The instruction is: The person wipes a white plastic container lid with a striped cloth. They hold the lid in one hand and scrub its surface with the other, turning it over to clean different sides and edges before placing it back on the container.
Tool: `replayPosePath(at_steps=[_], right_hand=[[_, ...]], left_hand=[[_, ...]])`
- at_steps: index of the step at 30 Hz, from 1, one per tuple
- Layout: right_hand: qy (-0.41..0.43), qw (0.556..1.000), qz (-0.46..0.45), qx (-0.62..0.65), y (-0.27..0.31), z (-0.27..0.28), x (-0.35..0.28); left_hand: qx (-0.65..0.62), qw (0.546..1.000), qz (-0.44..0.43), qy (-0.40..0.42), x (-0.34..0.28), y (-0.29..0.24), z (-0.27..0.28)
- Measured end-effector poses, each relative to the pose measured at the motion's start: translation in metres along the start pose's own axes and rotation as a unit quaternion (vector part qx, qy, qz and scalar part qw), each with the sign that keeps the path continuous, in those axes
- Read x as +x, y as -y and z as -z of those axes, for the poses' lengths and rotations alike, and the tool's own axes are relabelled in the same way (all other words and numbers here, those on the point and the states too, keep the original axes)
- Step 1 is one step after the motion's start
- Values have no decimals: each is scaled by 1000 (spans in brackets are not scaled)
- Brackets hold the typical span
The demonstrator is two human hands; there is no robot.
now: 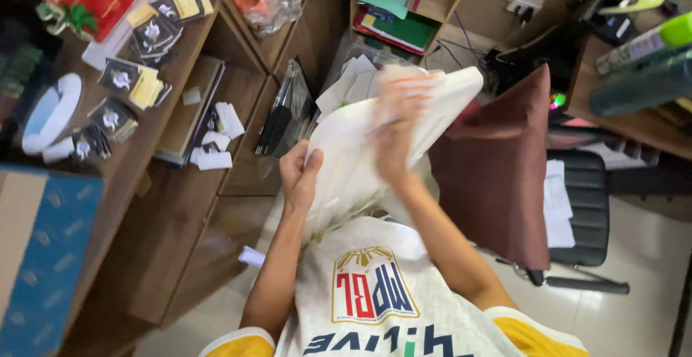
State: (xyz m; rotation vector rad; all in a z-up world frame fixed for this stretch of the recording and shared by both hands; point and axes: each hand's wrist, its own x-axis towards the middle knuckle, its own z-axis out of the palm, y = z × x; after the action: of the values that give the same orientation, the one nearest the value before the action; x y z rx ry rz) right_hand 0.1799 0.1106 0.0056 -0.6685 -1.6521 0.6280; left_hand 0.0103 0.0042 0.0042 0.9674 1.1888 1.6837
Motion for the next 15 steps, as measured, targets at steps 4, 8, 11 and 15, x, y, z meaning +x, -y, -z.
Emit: replayPosePath(at_steps=[4,8,11,15], right_hand=[[74,995,56,-41,29,-11,0],[12,985,136,-104,-13,14,-17],[-50,997,-27,48,-13,26,-4],[-38,991,-16,126,44,28,11]], left_hand=[[-3,998,-36,-55,-12,-7,-29],[-23,989,-68,-130,-37,-10,-40],[-23,982,-99,-157,-44,-31,-64],[14,976,-128,-176,-50,-31,-89]])
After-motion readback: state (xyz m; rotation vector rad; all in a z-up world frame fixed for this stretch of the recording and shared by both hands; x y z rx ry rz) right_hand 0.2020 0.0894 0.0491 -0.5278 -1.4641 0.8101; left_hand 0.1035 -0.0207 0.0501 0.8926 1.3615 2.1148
